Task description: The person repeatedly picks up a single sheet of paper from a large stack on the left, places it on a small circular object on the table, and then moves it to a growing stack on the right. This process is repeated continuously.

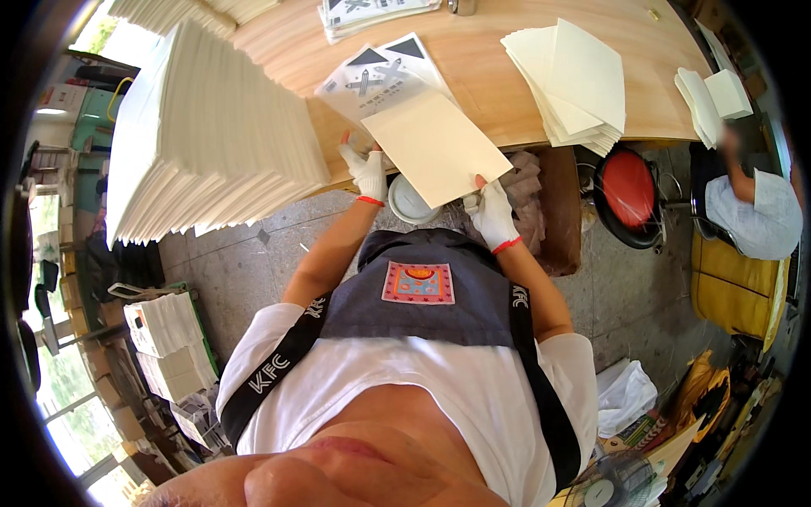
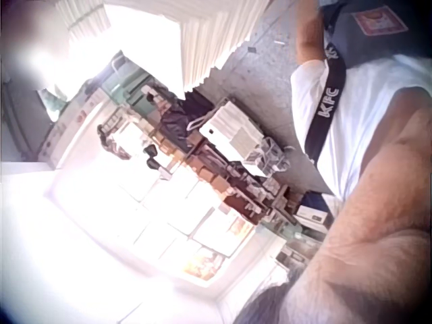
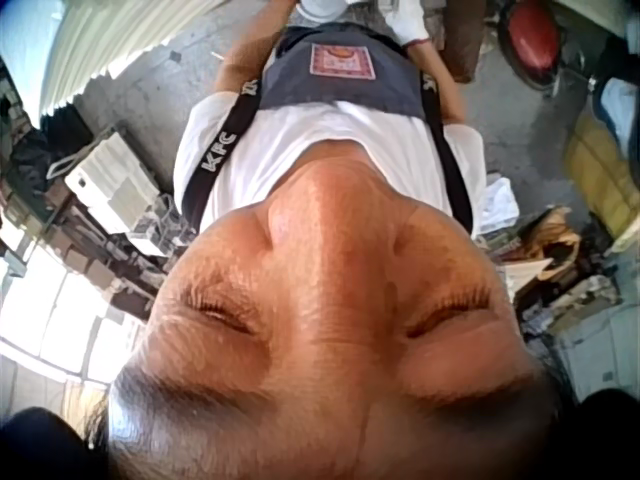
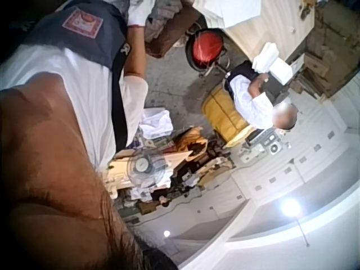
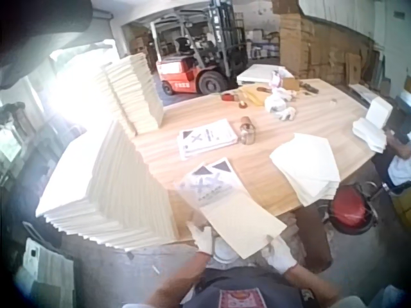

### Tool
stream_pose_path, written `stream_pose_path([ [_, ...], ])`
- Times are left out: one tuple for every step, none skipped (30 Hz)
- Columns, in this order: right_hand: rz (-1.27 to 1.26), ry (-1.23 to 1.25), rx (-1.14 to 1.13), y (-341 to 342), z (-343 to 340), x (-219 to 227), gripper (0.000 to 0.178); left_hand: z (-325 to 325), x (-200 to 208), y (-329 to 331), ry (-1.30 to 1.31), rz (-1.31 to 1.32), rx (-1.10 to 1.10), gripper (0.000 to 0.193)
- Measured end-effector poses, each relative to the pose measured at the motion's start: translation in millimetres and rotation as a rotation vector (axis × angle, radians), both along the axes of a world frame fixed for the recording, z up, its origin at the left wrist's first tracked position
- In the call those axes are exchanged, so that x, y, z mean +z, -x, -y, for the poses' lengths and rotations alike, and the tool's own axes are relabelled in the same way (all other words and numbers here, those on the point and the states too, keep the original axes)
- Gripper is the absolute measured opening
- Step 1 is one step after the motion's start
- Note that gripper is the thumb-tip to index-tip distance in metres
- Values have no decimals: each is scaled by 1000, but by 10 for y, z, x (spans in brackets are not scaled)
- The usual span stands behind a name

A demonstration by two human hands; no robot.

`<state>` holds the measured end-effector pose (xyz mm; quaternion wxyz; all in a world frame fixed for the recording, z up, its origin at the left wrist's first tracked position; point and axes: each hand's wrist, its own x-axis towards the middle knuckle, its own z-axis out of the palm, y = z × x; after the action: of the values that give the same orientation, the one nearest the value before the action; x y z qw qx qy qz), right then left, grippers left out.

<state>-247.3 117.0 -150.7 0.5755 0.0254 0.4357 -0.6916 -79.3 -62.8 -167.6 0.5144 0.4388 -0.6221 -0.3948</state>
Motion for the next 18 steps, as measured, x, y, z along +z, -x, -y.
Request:
stream_pose_path([
  [-10,25,15,-6,-13,48,10,-81,-20,98,-119,-136,49,40],
  [-20,50,29,4,-27,109,10,-152,-36,190,-237,-273,98,42],
  [-33,69,37,18,-65,138,10,-226,-68,275,-361,-413,142,45],
  [-41,63,34,39,-67,139,10,-179,-142,356,-430,-500,109,44],
  [-50,56,30,64,-70,138,11,-207,-228,384,-456,-531,52,41],
  [-57,50,16,96,-70,130,11,-228,-270,433,-484,-558,-15,39],
  [-69,46,41,98,-55,142,12,-248,-341,422,-503,-586,-66,39],
  [-82,42,66,99,-39,159,13,-170,-597,401,-617,-897,-143,35],
  [-98,39,98,75,-18,188,14,-94,-874,362,-740,-1212,-183,33],
  [-111,28,120,71,-16,184,15,-132,-898,359,-790,-1335,-232,33],
  [-125,17,146,59,-13,182,16,-170,-920,339,-841,-1458,-272,33],
  [-140,5,169,50,-15,207,16,-196,-897,314,-903,-1518,-308,33],
  [-135,9,189,36,-17,237,17,-257,-878,260,-943,-1522,-329,32],
  [-132,13,212,12,-17,274,18,-327,-859,201,-981,-1516,-346,31],
  [-125,18,229,-28,-27,308,18,-430,-829,141,-1023,-1499,-362,31],
  [-101,-43,187,-83,-53,233,20,-544,-808,111,-1079,-1435,-360,30],
  [-75,-104,144,-149,-88,106,22,-658,-788,76,-1132,-1367,-357,30],
  [-12,-96,134,-218,-154,-17,24,-747,-769,66,-1176,-1283,-351,29],
])
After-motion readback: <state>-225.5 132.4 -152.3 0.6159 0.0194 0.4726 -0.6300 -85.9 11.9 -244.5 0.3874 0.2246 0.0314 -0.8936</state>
